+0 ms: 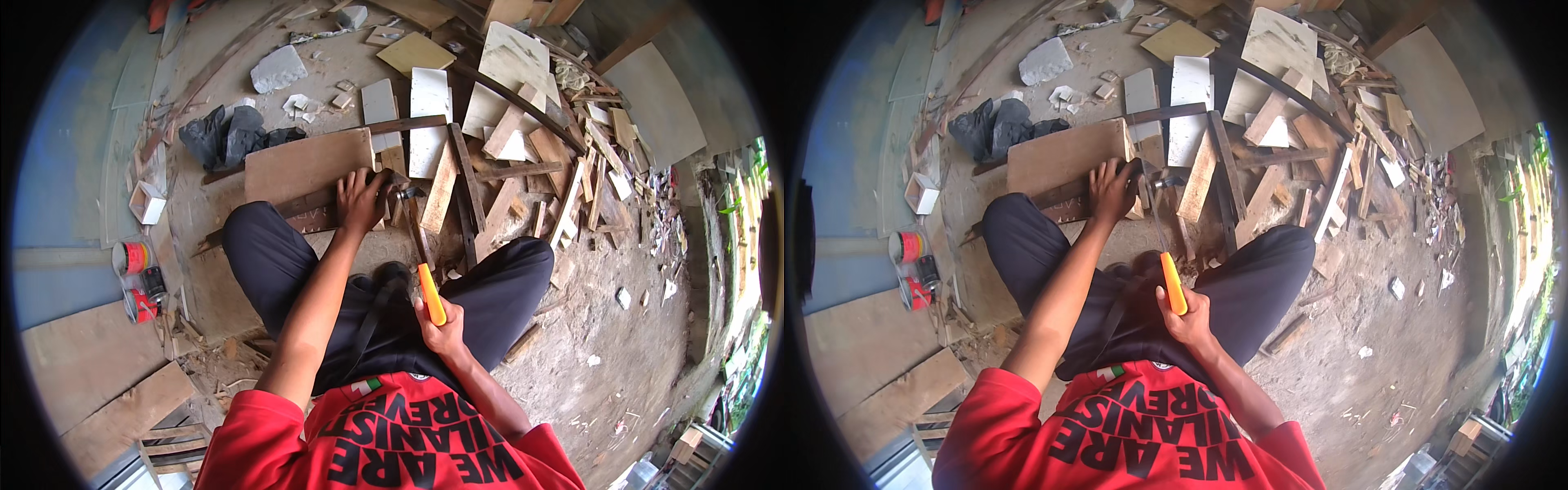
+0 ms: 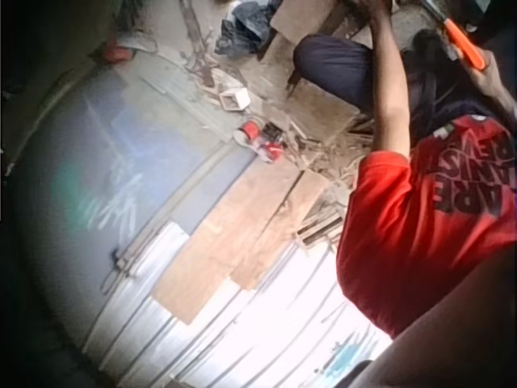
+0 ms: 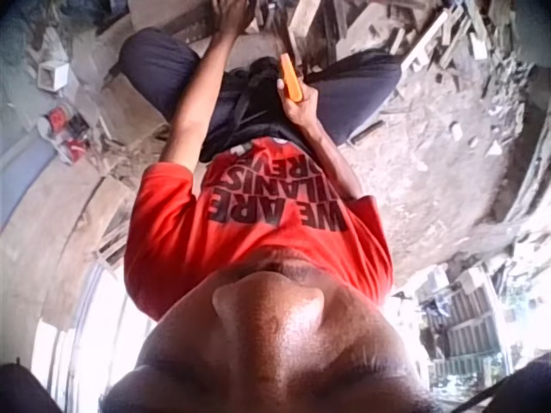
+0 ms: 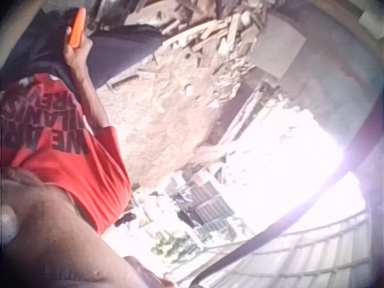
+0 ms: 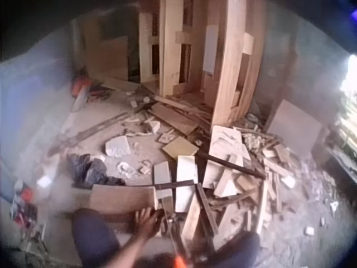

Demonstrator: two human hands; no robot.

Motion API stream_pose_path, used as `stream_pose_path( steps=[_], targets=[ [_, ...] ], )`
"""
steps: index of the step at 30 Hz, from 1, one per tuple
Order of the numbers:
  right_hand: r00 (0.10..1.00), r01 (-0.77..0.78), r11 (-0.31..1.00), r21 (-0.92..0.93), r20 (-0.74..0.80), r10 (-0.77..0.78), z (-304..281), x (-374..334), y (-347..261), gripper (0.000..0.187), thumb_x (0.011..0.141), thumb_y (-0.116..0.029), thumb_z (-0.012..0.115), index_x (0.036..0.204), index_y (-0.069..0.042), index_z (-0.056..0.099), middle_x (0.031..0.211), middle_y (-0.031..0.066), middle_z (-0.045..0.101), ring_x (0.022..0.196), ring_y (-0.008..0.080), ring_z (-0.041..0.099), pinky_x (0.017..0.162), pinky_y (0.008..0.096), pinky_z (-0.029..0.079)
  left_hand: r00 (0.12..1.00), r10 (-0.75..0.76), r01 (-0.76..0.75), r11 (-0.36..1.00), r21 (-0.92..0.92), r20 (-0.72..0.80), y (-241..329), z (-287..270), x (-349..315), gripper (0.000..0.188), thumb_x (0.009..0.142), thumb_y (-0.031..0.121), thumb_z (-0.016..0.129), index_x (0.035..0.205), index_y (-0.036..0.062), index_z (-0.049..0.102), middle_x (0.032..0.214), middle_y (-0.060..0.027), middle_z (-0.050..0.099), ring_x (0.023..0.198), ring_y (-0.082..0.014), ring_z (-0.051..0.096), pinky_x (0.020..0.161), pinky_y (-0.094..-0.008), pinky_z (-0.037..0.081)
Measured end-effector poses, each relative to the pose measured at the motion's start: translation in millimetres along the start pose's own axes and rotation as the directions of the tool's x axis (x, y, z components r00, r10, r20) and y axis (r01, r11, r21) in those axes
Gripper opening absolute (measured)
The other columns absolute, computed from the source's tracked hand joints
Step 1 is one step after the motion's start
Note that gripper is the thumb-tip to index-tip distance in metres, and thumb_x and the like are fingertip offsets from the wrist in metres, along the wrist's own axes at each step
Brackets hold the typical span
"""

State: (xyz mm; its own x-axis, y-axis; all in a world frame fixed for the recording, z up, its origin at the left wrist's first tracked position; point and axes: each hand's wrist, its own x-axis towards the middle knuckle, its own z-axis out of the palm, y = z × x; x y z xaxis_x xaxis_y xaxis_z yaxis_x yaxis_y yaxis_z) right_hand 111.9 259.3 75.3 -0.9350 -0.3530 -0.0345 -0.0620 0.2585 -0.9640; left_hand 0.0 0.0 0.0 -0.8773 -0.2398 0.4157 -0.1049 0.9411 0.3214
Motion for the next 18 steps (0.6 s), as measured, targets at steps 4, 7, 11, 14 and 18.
stream_pose_path(
  steps=[4,7,11,14,18],
  targets=[
    [1.000,-0.024,0.999,0.041,-0.016,0.024,0,11,-4,0.036,0.092,-0.016,0.070,0.065,-0.002,0.050,0.050,0.0035,0.041,0.046,0.0088,0.038,0.044,0.0306,0.035,1.000,-0.010,0.010,1.000,-0.007,0.001,4,-5,5,0.033,0.088,0.028,0.067,0.120,0.0211,0.066,0.103,-0.0081,0.056,0.102,-0.0300,0.055,0.087,-0.0470,0.041],
    [0.999,-0.039,0.995,0.089,-0.023,0.042,13,29,-1,0.035,0.093,-0.015,0.069,0.066,-0.002,0.051,0.051,0.0027,0.040,0.049,0.0069,0.037,0.045,0.0303,0.034,1.000,-0.008,0.008,1.000,-0.003,-0.012,3,-5,8,0.033,0.088,0.028,0.067,0.120,0.0218,0.066,0.101,-0.0080,0.056,0.100,-0.0302,0.055,0.086,-0.0469,0.041],
    [0.998,-0.053,0.996,0.066,-0.016,0.055,15,25,3,0.031,0.092,-0.014,0.069,0.068,-0.001,0.053,0.051,0.0059,0.041,0.046,0.0092,0.039,0.045,0.0313,0.035,1.000,-0.011,0.011,1.000,0.013,-0.008,3,-3,4,0.034,0.088,0.029,0.067,0.121,0.0224,0.067,0.102,-0.0088,0.056,0.101,-0.0305,0.054,0.086,-0.0468,0.040],
    [0.998,-0.058,0.998,0.017,0.011,0.057,-2,-6,-2,0.026,0.091,-0.010,0.068,0.070,-0.001,0.055,0.051,0.0069,0.046,0.044,0.0123,0.042,0.046,0.0315,0.037,1.000,-0.013,0.013,0.999,0.032,0.002,1,-1,2,0.035,0.088,0.030,0.066,0.122,0.0205,0.065,0.103,-0.0094,0.055,0.101,-0.0311,0.054,0.086,-0.0477,0.040],
    [0.997,-0.077,0.996,0.050,-0.025,0.078,-4,1,-12,0.026,0.093,-0.010,0.066,0.071,-0.001,0.056,0.052,0.0055,0.045,0.048,0.0090,0.042,0.046,0.0308,0.037,0.999,-0.039,0.039,0.999,0.028,0.009,1,0,4,0.037,0.089,0.032,0.066,0.123,0.0167,0.063,0.104,-0.0095,0.055,0.102,-0.0314,0.054,0.086,-0.0480,0.040]
  ],
)
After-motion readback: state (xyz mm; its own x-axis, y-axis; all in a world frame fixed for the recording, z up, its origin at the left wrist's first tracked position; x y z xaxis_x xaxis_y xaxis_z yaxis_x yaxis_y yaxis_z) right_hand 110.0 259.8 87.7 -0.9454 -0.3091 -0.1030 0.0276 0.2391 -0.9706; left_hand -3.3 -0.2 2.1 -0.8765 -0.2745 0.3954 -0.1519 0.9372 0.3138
